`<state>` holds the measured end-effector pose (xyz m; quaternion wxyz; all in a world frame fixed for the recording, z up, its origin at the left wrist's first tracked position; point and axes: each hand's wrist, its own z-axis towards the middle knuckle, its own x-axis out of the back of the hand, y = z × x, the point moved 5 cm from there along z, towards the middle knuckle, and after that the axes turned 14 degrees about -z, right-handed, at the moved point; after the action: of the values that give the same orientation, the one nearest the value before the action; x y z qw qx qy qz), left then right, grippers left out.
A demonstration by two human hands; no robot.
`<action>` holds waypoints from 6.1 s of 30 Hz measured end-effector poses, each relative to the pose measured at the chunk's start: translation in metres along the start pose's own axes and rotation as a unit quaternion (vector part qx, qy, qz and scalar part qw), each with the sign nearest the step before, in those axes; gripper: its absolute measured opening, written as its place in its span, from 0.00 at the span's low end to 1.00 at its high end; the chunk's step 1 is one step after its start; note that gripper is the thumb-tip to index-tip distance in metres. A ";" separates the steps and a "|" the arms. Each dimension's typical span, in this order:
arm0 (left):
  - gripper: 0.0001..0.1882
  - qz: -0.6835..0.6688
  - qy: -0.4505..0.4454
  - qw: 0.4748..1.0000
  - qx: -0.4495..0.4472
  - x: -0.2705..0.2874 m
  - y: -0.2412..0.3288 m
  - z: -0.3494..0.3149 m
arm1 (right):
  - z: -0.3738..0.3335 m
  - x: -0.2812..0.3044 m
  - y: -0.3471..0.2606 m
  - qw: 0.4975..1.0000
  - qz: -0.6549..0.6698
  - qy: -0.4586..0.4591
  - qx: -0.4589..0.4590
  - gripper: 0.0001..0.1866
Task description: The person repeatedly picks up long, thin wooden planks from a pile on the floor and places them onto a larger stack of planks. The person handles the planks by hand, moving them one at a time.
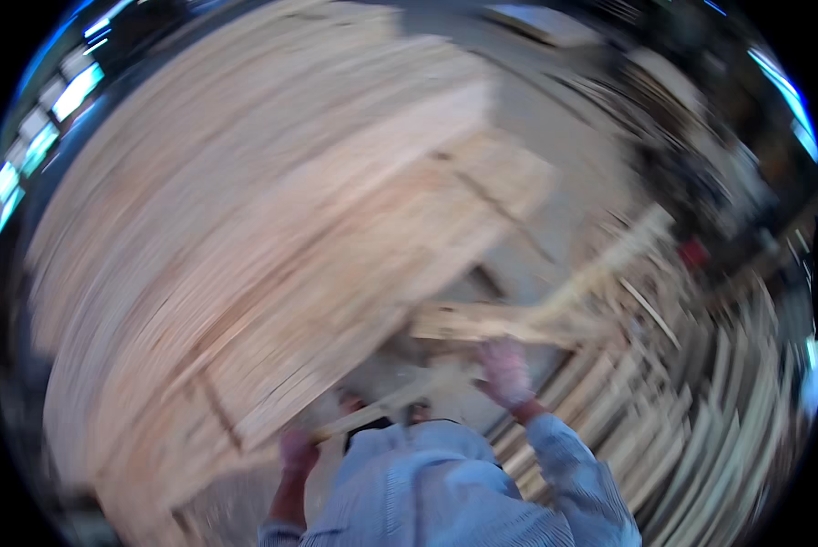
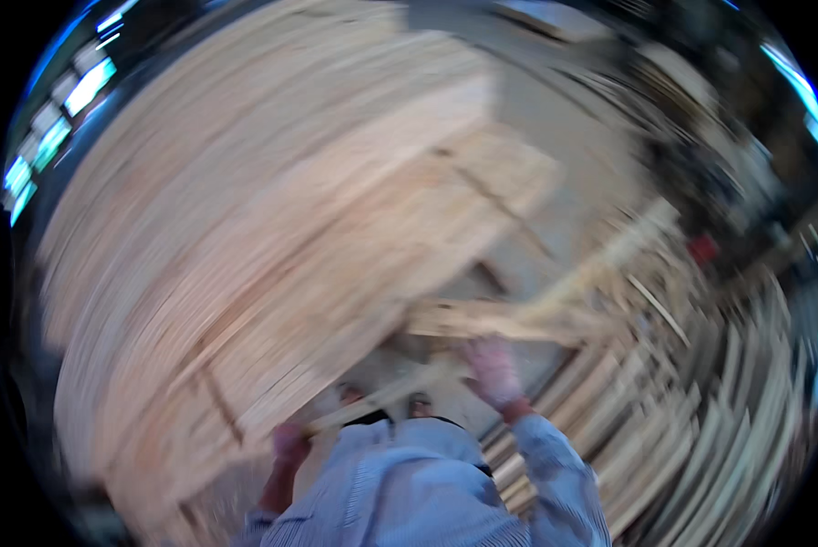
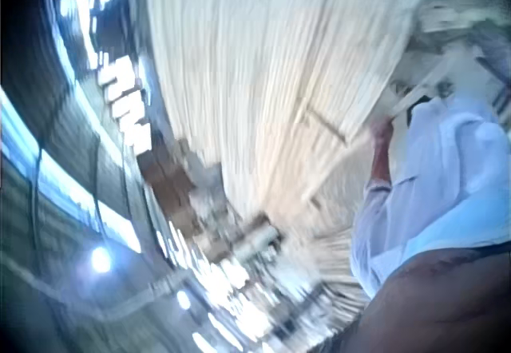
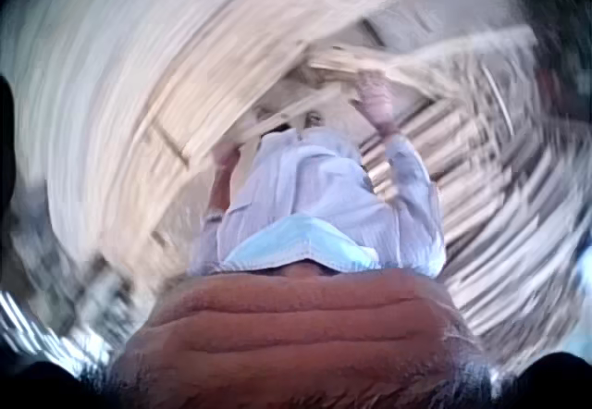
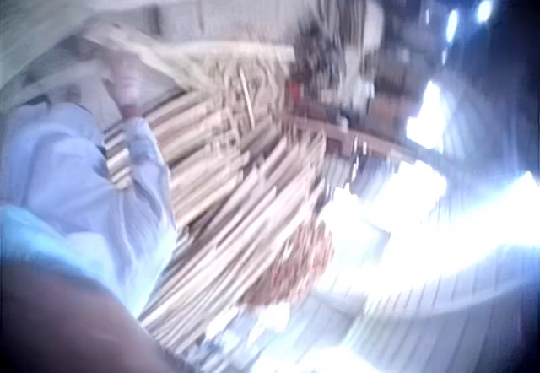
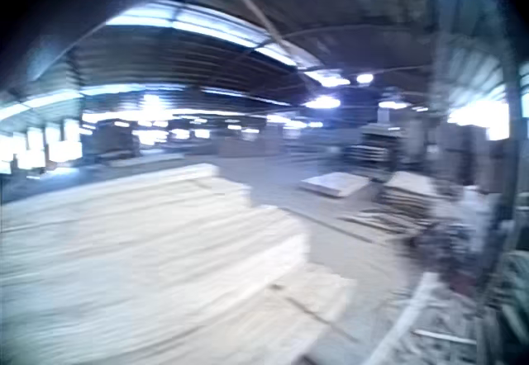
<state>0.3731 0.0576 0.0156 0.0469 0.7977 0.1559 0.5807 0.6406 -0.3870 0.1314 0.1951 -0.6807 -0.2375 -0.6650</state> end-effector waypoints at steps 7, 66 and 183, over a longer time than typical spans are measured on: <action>0.07 -0.107 -0.114 0.979 0.134 -0.014 0.007 -0.027 | 0.020 -0.085 0.011 0.981 -0.114 0.004 0.156 0.17; 0.20 -0.737 0.599 0.040 0.309 -0.092 -0.122 -0.465 | -0.101 0.039 -0.126 0.907 0.007 -0.324 0.270 0.24; 0.16 -0.012 -0.139 0.990 0.037 0.016 -0.238 0.262 | 0.030 -0.144 -0.168 0.806 0.340 -0.399 -0.275 0.32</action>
<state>0.5784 0.3159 -0.1146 0.0457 0.8697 0.1790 0.4576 0.5665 -0.2424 -0.0215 0.1015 -0.9483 0.1451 -0.2634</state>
